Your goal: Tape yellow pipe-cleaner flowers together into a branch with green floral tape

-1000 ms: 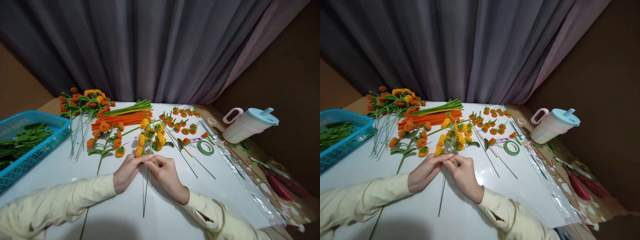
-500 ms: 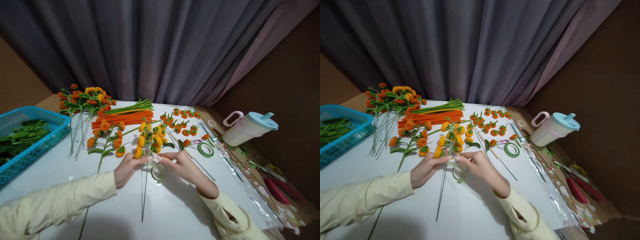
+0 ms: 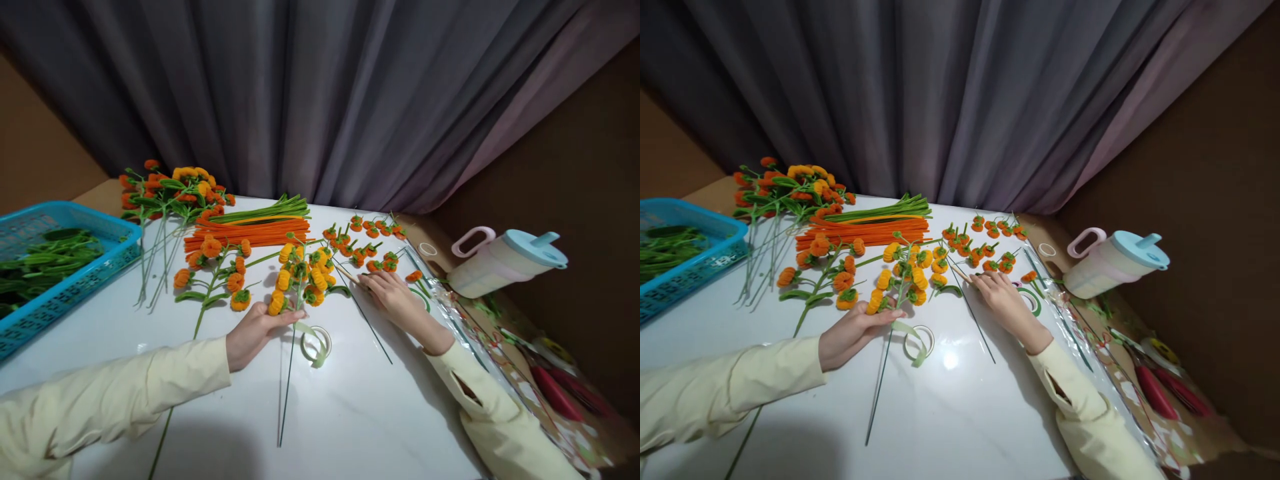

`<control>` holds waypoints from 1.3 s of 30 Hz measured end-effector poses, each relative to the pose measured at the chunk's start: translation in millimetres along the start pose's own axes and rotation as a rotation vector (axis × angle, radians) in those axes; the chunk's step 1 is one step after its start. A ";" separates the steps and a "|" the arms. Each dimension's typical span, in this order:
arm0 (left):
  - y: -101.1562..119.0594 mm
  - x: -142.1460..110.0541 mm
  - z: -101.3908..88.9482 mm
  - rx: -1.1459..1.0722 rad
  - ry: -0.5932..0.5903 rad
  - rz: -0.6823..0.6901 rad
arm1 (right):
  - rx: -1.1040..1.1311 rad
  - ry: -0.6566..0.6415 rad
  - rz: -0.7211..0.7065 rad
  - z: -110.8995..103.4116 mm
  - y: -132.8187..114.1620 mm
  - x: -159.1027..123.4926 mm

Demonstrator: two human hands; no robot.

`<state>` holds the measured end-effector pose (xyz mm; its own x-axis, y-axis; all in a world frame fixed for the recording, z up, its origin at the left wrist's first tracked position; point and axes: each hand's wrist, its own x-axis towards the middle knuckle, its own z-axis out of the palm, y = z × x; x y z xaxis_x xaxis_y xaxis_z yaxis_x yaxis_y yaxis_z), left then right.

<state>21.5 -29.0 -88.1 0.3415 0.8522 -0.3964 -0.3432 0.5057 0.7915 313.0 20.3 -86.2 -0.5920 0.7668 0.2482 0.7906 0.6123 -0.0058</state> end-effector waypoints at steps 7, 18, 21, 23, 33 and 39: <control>0.3 0.2 0.0 0.019 0.007 -0.012 | 0.518 0.277 0.108 -38.5 -26.4 9.8; -1.4 1.0 0.2 0.050 -0.040 0.020 | 1.695 -0.081 0.653 -42.7 -77.6 12.8; -1.2 0.8 0.8 0.062 -0.031 0.020 | 1.743 -0.106 0.655 -37.8 -75.0 14.0; -1.0 0.6 1.2 0.072 -0.037 0.022 | 1.661 -0.115 0.587 -36.6 -74.8 13.3; -1.3 1.3 2.1 0.094 -0.083 0.066 | 0.442 0.349 0.000 -24.5 -100.1 4.6; -2.0 1.7 3.1 0.093 -0.085 0.075 | 0.132 0.502 -0.146 -10.8 -107.8 4.9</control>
<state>25.5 -28.9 -88.9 0.3924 0.8707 -0.2963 -0.2893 0.4227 0.8589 226.5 -44.0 -73.9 -0.5210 0.5049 0.6882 0.6599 0.7497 -0.0505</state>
